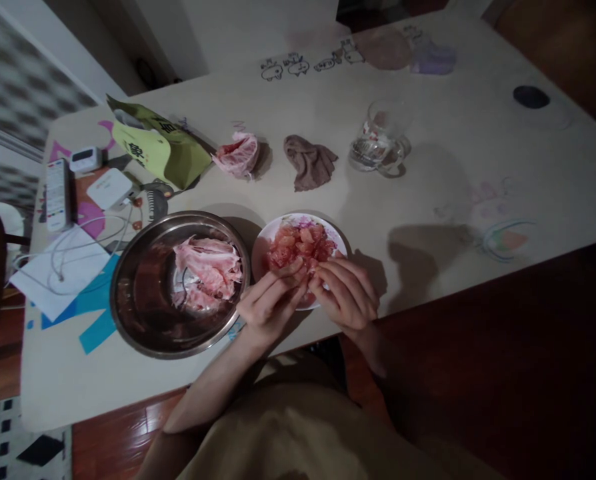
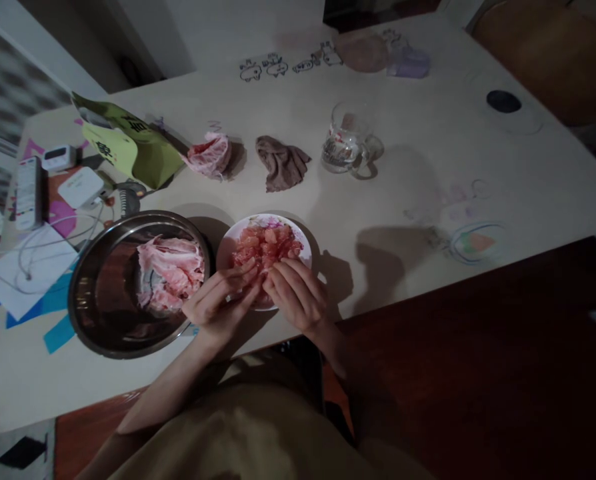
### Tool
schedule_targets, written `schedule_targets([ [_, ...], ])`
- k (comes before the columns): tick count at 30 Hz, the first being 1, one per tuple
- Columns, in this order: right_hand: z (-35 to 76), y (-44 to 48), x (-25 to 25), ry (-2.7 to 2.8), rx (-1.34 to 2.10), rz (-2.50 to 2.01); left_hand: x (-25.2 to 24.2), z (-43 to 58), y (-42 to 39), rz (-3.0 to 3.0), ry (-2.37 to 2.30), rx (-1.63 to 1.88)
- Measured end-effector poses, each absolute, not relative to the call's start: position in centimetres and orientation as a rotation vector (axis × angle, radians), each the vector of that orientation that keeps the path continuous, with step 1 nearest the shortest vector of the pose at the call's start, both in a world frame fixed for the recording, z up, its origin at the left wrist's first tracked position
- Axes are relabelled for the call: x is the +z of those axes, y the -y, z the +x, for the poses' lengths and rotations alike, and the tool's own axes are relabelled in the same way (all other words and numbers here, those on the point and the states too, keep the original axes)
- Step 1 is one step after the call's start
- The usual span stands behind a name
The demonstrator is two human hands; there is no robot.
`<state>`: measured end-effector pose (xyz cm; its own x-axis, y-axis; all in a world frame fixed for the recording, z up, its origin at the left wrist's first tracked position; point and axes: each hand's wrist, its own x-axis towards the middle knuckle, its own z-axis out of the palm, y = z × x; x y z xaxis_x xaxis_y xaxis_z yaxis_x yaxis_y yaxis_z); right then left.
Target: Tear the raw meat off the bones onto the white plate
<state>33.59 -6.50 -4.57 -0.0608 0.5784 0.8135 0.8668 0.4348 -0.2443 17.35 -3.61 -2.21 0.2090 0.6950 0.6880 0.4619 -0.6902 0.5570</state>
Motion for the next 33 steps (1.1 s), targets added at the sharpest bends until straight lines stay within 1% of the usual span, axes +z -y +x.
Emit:
schedule_targets([
  [5, 33.6, 6.5, -5.0, 1.771, -0.375, -1.257, -1.6, 17.5, 3.5, 2.233, -1.153, 1.474],
  [11, 33.5, 5.7, -5.0, 1.783, -0.417, -1.217, -1.7, 17.2, 3.3, 2.321, -1.151, 1.309],
  [18, 33.3, 5.1, -4.6, 1.838, -0.452, -1.212, -2.5, 17.1, 3.1, 2.407, -1.301, 1.251],
  [29, 33.3, 5.3, -4.6, 1.786, -0.467, -1.214, -1.4, 17.4, 2.8, 2.412, -1.355, 1.243],
  [33, 33.2, 5.1, -4.5, 1.723, -0.409, -1.223, -1.5, 17.5, 2.5, 2.381, -1.352, 1.237],
])
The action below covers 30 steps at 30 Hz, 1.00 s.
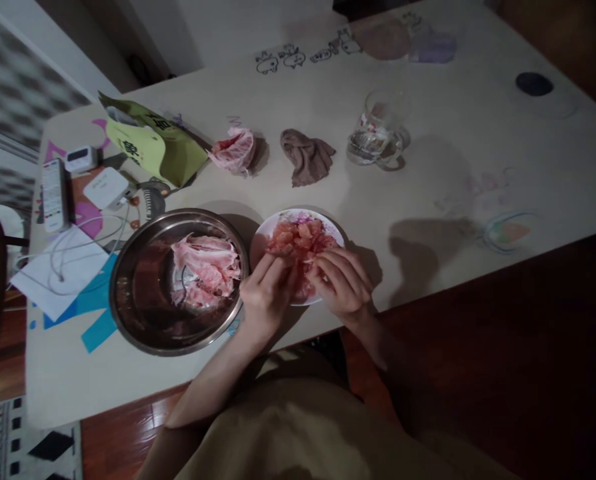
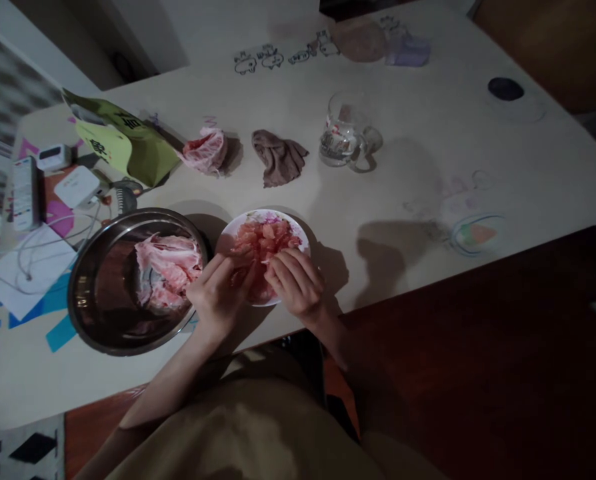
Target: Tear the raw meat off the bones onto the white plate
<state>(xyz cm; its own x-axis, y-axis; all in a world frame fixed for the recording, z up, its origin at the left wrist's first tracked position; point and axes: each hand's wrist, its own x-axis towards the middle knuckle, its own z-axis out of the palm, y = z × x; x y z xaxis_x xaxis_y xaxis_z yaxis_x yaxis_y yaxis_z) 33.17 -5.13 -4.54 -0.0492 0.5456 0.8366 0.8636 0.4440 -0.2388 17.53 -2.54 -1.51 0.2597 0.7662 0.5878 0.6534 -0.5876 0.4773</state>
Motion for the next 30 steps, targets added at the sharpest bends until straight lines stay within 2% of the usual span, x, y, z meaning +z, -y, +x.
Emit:
schedule_targets([
  [10, 33.21, 5.0, -4.88, 1.552, -0.374, -1.293, -1.56, 17.78, 2.06, 2.186, -1.29, 1.222],
  [22, 33.65, 4.78, -4.97, 1.547, -0.255, -1.206, -1.46, 17.7, 2.36, 2.104, -0.911, 1.15],
  [30, 33.42, 4.85, -4.76, 1.511, -0.237, -1.182, -1.41, 17.48, 2.75, 1.985, -0.993, 1.175],
])
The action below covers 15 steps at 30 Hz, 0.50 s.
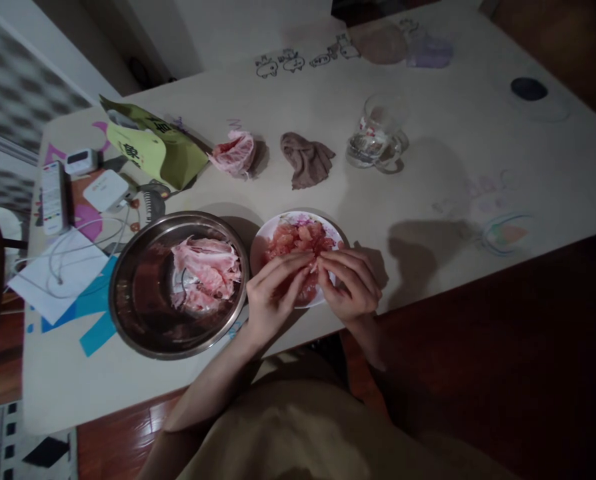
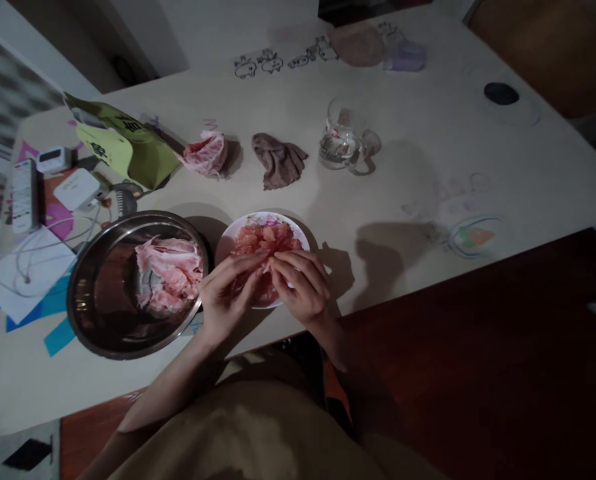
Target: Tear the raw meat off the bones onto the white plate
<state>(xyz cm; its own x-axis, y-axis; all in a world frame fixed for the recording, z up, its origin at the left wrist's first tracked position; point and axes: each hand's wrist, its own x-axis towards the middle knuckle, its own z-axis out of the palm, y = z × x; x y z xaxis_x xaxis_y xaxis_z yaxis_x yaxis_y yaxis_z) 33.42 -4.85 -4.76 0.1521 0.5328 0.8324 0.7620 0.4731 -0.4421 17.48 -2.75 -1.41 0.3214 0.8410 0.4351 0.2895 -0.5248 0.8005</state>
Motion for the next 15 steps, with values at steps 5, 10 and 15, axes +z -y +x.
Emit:
schedule_targets([
  [5, 33.14, 5.19, -4.69, 1.491, -0.226, -1.181, -1.18, 17.57, 2.75, 1.982, -1.076, 1.207],
  [10, 32.93, 5.5, -4.32, 1.555, -0.215, -1.171, -1.34, 17.6, 2.84, 1.994, -1.08, 1.269],
  [15, 32.84, 5.7, -4.27, 1.571, -0.282, -1.235, -1.71, 17.58, 2.98, 2.008, -1.085, 1.283],
])
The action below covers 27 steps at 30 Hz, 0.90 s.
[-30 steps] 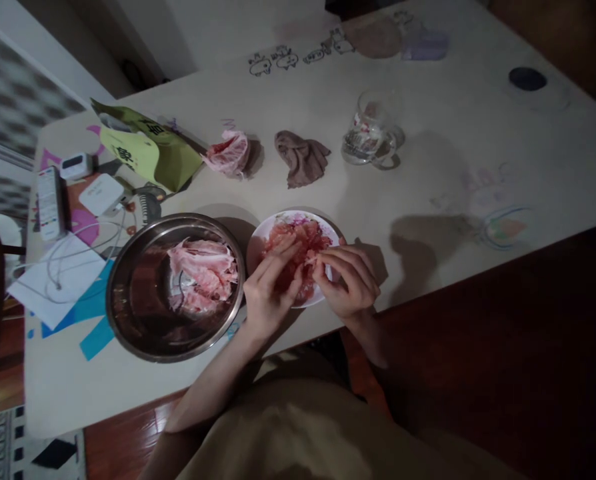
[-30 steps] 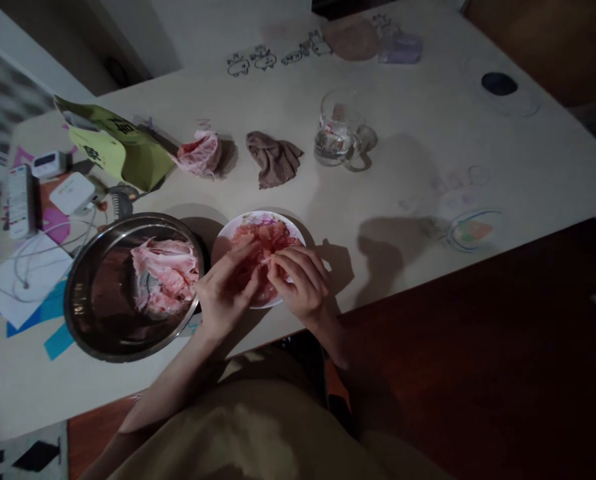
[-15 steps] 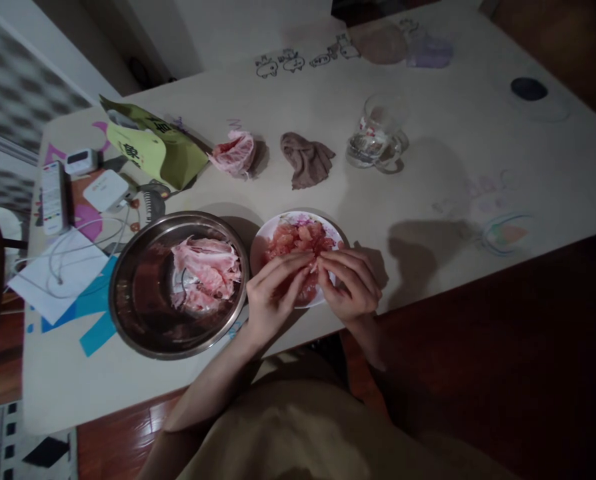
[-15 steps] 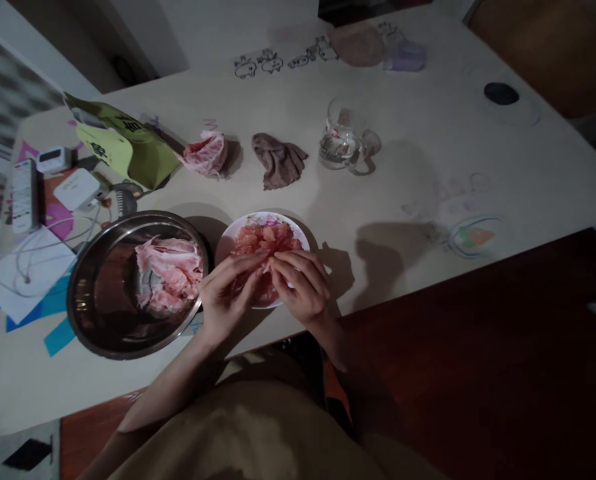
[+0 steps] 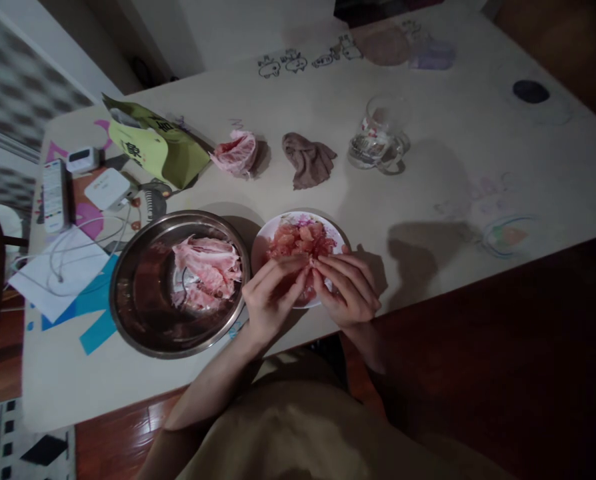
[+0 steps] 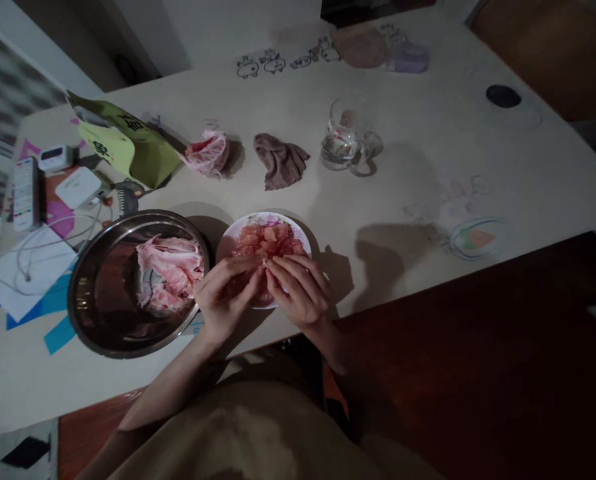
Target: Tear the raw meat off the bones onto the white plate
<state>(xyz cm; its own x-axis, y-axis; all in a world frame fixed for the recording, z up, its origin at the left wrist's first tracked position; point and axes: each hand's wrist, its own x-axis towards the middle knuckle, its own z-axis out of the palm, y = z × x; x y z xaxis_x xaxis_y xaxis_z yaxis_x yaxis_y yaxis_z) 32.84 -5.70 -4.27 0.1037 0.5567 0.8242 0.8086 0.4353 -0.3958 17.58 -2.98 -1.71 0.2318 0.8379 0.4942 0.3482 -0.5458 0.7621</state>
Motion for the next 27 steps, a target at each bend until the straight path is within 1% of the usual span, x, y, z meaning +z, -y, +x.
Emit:
schedule_targets([
  [8, 33.2, 6.6, -5.1, 1.7, -0.305, -1.308, -2.0, 17.5, 3.0, 2.021, -1.07, 1.301],
  [21, 32.9, 5.5, -4.3, 1.617, -0.367, -1.273, -2.3, 17.4, 3.1, 2.063, -1.018, 1.325],
  [27, 33.1, 5.1, -4.2, 1.639, -0.325, -1.257, -2.3, 16.9, 2.8, 2.065, -0.98, 1.25],
])
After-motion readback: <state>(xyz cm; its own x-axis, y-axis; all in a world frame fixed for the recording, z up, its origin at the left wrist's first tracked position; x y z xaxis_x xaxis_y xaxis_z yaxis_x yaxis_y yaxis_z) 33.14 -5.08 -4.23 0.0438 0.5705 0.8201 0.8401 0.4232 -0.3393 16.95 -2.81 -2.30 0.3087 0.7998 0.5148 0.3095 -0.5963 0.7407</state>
